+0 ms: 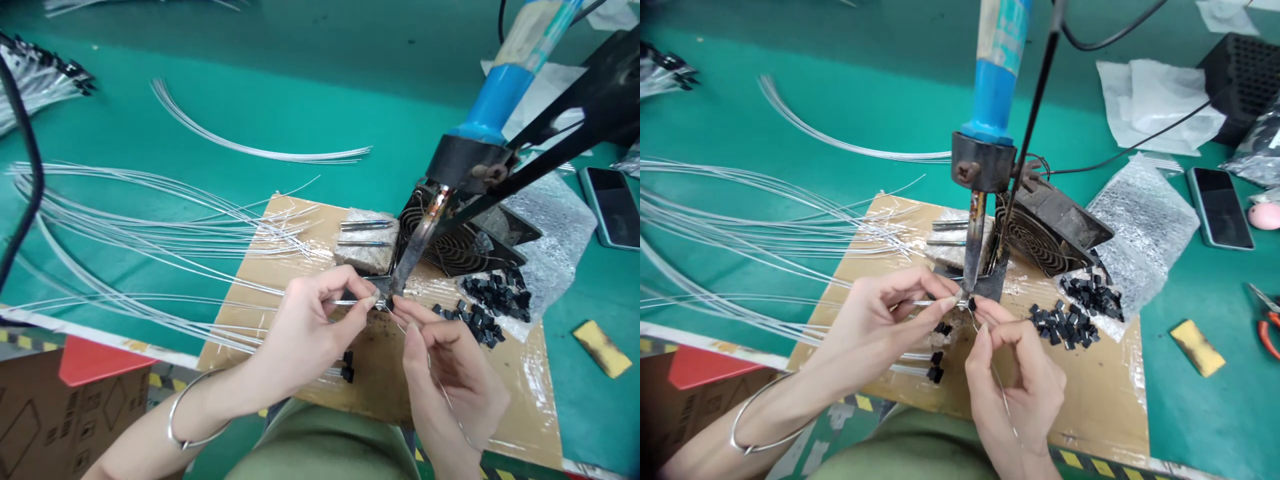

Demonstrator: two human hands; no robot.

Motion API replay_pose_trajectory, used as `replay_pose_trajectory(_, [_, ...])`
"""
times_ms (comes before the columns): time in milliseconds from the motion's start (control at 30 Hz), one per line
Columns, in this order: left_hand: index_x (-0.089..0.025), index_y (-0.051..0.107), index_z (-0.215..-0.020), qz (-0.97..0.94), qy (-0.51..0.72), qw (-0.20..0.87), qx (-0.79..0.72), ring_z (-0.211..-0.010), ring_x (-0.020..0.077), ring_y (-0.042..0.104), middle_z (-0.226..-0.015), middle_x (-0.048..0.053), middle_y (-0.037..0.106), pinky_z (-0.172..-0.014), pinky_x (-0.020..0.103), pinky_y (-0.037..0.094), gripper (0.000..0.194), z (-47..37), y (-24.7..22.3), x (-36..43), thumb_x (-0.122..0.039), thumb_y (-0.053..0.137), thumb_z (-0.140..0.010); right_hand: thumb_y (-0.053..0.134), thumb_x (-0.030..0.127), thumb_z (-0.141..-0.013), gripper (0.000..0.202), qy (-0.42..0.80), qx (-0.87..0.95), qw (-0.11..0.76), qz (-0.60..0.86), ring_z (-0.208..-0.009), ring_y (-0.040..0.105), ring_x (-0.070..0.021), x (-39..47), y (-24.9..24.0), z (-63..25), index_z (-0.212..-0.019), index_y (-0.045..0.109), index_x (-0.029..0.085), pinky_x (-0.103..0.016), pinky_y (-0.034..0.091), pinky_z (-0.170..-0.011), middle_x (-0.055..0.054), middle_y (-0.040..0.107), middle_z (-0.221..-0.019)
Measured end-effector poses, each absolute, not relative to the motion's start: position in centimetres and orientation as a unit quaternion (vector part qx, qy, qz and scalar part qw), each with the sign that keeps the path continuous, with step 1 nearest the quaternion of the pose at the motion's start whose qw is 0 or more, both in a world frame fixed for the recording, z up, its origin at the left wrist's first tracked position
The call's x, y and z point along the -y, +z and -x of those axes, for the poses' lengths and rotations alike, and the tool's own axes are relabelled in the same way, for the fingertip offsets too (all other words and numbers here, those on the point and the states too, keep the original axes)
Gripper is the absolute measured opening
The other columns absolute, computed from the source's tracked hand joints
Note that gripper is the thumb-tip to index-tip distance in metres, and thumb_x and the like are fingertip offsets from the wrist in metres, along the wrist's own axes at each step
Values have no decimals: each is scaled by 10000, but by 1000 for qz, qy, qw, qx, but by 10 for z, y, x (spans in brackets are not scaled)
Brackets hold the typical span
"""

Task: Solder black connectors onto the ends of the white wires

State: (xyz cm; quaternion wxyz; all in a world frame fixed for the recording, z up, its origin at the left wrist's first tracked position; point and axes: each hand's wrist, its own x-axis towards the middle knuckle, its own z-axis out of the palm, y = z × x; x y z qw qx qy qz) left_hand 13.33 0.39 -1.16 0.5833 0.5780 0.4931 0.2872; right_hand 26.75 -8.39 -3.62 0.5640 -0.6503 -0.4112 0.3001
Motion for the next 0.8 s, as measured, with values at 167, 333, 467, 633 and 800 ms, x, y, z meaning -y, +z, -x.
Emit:
replay_pose_trajectory(167, [-155, 675, -746, -576, 297, 577, -497, -741, 153, 651, -810, 40, 737, -616, 238, 458, 112, -134, -11, -5, -169, 655, -856, 664, 193, -961, 172, 298, 410, 570, 647, -1013, 798, -216, 81, -37, -268, -794, 625, 208, -351, 655, -950, -97, 810, -1156])
replay_pose_trajectory(333, [-159, 676, -739, -582, 299, 568, -500, -703, 139, 633, -795, 28, 737, -609, 233, 457, 107, -136, -12, -8, -153, 670, -845, 656, 191, -963, 190, 296, 399, 572, 653, -999, 800, -206, 79, -37, -267, -780, 615, 218, -350, 658, -950, -84, 812, -1154])
replay_pose_trajectory(467, [-159, 682, -752, -581, 303, 572, -493, -724, 152, 652, -789, 27, 736, -634, 248, 473, 99, -137, -10, -11, -155, 668, -850, 666, 192, -960, 176, 298, 397, 584, 643, -1014, 795, -184, 78, -37, -267, -792, 621, 220, -312, 647, -968, -61, 811, -1157])
replay_pose_trajectory(633, [-164, 676, -754, -575, 300, 584, -487, -751, 174, 677, -767, 25, 722, -619, 266, 468, 109, -137, -8, -12, -173, 659, -862, 665, 167, -954, 175, 292, 399, 582, 646, -1007, 796, -174, 78, -35, -268, -793, 626, 225, -297, 638, -969, -45, 810, -1171])
replay_pose_trajectory(800, [-162, 687, -771, -575, 294, 587, -488, -817, 206, 706, -775, 36, 716, -630, 282, 479, 106, -136, -5, -12, -196, 658, -866, 676, 182, -953, 175, 295, 395, 580, 648, -1006, 798, -178, 78, -32, -269, -791, 626, 226, -291, 630, -969, -47, 808, -1182])
